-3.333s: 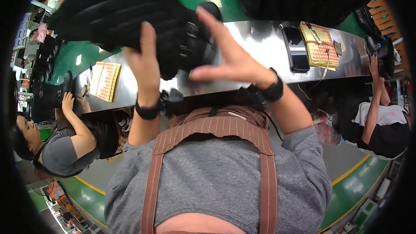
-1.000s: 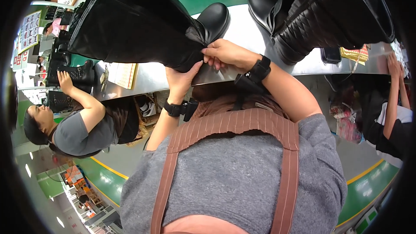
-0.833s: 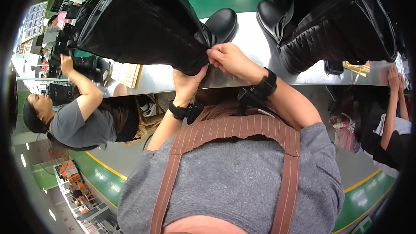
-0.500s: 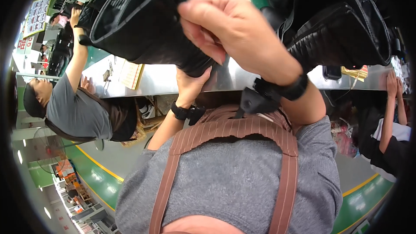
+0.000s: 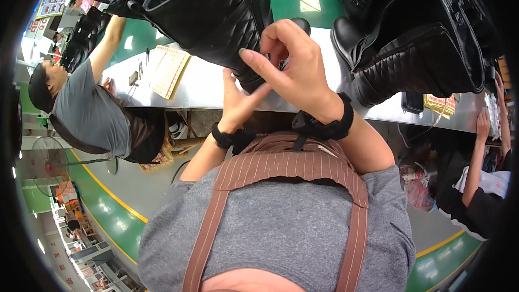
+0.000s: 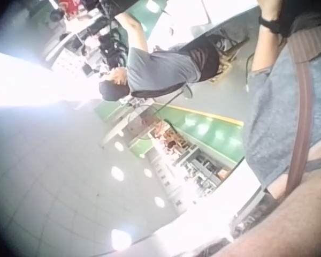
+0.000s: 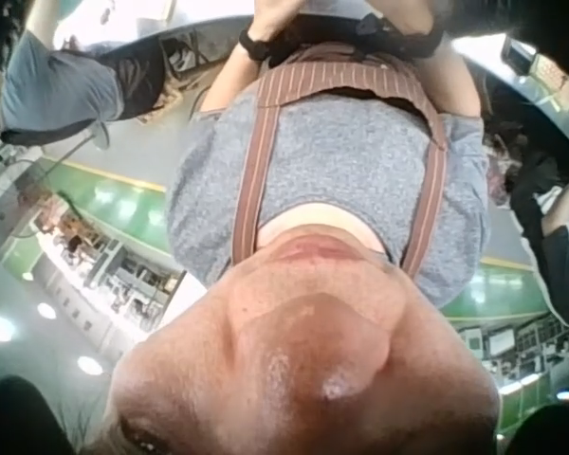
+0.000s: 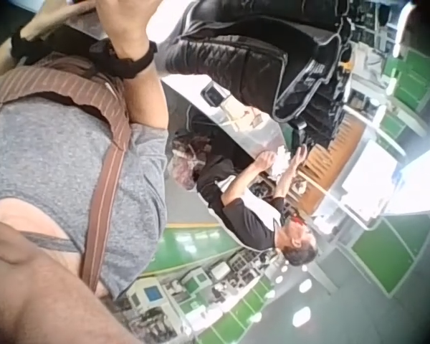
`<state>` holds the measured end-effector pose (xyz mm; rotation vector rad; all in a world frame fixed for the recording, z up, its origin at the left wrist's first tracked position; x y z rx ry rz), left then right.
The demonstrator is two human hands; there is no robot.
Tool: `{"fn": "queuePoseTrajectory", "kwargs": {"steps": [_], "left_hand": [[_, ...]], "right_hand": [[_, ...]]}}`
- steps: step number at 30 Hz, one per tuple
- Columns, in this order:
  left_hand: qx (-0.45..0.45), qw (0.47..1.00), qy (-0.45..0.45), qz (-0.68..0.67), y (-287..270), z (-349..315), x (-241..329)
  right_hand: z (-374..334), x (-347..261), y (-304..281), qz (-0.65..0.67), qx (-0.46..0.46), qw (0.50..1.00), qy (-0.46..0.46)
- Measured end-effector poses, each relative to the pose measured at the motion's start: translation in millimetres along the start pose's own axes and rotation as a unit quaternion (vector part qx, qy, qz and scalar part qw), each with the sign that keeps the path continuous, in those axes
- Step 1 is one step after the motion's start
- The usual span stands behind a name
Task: Inspecting black leather boots for quality control on a factory conveyor line.
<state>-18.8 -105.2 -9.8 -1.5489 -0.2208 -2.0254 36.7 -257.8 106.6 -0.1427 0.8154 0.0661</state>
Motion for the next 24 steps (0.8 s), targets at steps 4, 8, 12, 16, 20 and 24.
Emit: {"fn": "queuePoseTrajectory", "kwargs": {"steps": [4, 8, 12, 16, 20, 24], "left_hand": [[0.212, 0.914, 0.344, -0.044, -59, 12, 81], [0.161, 0.939, 0.299, -0.057, -67, 49, 124], [0.148, 0.933, 0.32, -0.077, -54, 61, 148], [0.167, 0.929, 0.325, -0.066, -53, 55, 149], [0.181, 0.928, 0.316, -0.081, -56, 56, 145], [0.177, 0.942, 0.269, -0.1, -56, 57, 141]], "right_hand": [[5, -1, 5, 0.025, -0.002, 0.999, 0.02], [16, -22, 10, 0.065, 0.013, 0.997, -0.043], [30, -36, 15, 0.069, 0.025, 0.993, -0.093], [36, -35, 22, 0.018, 0.008, 0.996, -0.089], [40, -26, 25, 0.021, 0.015, 0.999, -0.021], [38, -31, 22, 0.047, 0.014, 0.998, -0.032]]}}
Point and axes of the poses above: each hand's wrist, its own z-axis towards the middle knuckle, its own y-axis out of the palm, x = y × z, the point moved 6 cm from there along z, towards the middle knuckle, and after that the axes turned 11 degrees about x, right-handed, at the moved point
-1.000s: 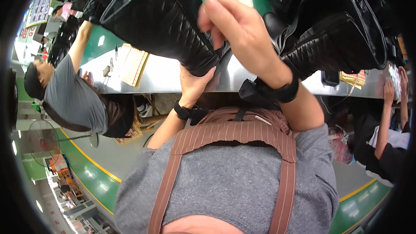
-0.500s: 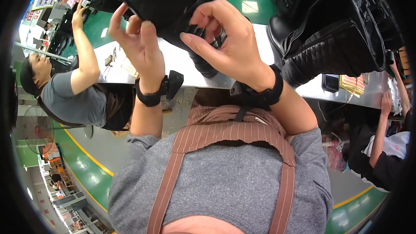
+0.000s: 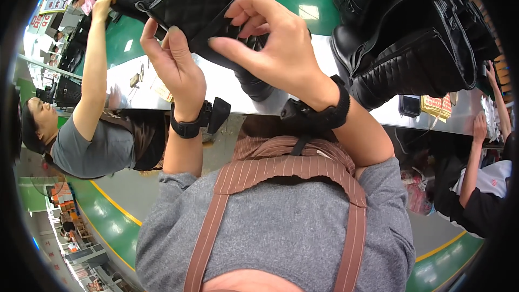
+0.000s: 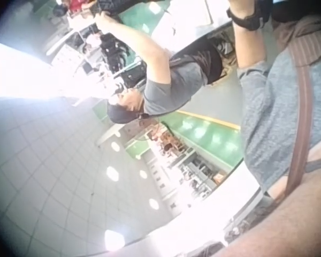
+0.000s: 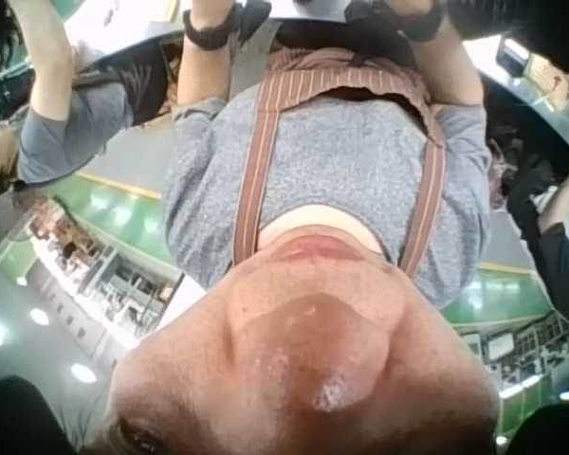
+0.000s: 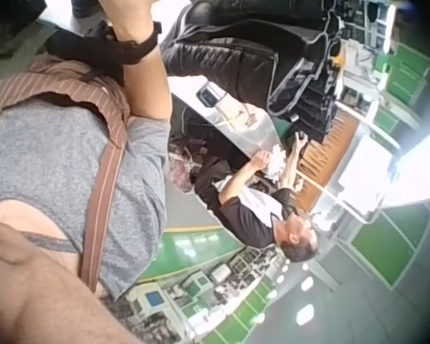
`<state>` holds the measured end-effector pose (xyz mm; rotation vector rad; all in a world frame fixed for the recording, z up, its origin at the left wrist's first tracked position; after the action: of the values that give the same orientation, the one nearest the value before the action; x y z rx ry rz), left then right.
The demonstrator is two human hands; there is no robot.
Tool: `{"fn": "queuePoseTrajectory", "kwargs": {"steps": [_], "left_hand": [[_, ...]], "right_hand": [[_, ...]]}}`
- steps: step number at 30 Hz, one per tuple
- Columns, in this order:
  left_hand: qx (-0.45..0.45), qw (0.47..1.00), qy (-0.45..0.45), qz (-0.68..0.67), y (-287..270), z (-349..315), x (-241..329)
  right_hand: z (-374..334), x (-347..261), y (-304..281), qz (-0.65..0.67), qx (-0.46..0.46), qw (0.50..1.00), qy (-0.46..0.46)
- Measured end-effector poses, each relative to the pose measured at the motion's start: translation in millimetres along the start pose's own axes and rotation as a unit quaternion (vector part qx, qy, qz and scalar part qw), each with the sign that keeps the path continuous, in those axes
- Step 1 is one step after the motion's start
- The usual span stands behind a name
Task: Inspecting black leather boots for quality control on a factory conveyor line.
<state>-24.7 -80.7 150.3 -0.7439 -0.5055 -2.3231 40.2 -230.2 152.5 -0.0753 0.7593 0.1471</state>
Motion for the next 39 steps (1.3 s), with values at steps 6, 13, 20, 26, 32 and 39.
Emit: {"fn": "queuePoseTrajectory", "kwargs": {"steps": [6, 13, 20, 26, 32, 39], "left_hand": [[0.006, 0.999, -0.031, -0.034, 2, -1, 1], [-0.002, 0.995, -0.081, -0.058, 3, -1, 0], [0.006, 0.995, -0.085, -0.053, 3, -1, -1], [-0.018, 0.994, -0.097, -0.056, 1, -1, -4], [-0.015, 0.991, -0.113, -0.077, 4, -1, -6], [-0.004, 0.989, -0.12, -0.09, 2, -3, -6]], "right_hand": [[2, 7, 6, 0.004, -0.009, 0.997, 0.074], [5, 8, 7, 0.029, -0.027, 0.995, 0.089], [6, 7, 7, 0.025, -0.033, 0.995, 0.091], [7, 11, 9, 0.082, -0.049, 0.987, 0.129], [9, 13, 7, 0.038, -0.051, 0.987, 0.145], [8, 15, 7, 0.018, -0.057, 0.993, 0.099]]}}
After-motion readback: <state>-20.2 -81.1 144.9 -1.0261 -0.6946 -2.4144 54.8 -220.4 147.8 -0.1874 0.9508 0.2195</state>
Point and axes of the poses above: each hand's wrist, its own z-axis towards the middle knuckle, its own y-axis out of the palm, x = y × z, the point moved 6 cm from there along z, towards the middle knuckle, and after that the axes turned 11 degrees about x, right-handed, at the moved point
